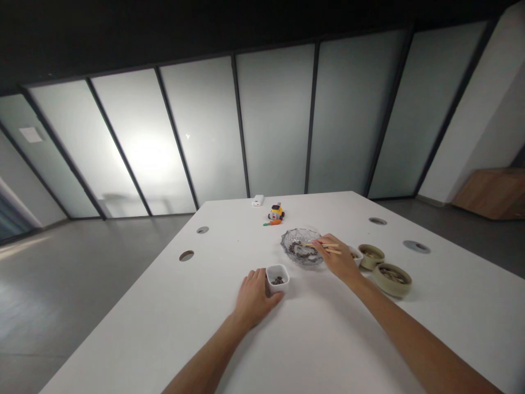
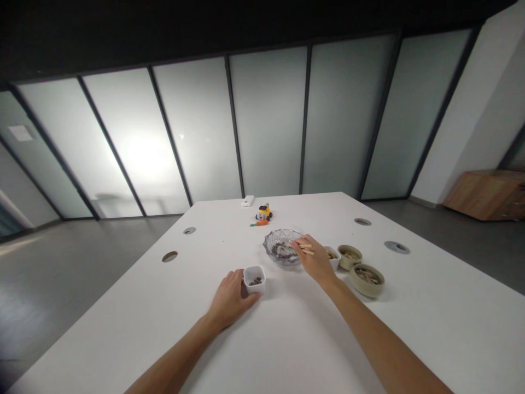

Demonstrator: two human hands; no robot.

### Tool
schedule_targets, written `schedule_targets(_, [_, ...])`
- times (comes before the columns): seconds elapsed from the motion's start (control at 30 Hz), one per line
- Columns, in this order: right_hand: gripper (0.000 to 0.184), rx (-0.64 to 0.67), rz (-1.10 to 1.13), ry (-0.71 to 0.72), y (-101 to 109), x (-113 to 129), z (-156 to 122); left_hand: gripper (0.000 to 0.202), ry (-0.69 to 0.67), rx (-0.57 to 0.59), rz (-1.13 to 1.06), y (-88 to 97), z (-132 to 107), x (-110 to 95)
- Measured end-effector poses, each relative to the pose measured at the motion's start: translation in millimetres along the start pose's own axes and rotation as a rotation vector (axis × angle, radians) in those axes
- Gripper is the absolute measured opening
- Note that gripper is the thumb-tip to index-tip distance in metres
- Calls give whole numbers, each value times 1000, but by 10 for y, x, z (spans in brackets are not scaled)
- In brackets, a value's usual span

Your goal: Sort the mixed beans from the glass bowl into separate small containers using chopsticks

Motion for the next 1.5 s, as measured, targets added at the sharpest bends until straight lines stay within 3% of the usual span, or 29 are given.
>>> schedule_targets(0.63, [55,-9,-76,22,1,19,-7,32,8,21,7,9,1,-16])
schedule_targets(1.03, [55,58,-51,91,-26,94,-24,34,-8,-9,2,-13,-2,7])
schedule_targets(1.2, [51,20,15,37,50,119,-8,34,-5,-6,-3,-2,-4,0])
schedule_targets(1.37, [51,-127,105,-30,306,268,134,33,-6,3,1,7,-4,-7])
schedule_targets(1.5, [51,-22,374,-175,399,431,225,35,-14,-5,-13,3,0,-3])
Point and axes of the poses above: each hand's wrist, its own z-axis towards the middle knuckle, its own y-axis out of the back of the hand, x = y × z, the point moved 6 cm from there along z, towards the middle knuckle, and after that the axes turned 8 degrees about -y, right-handed, at the moved point
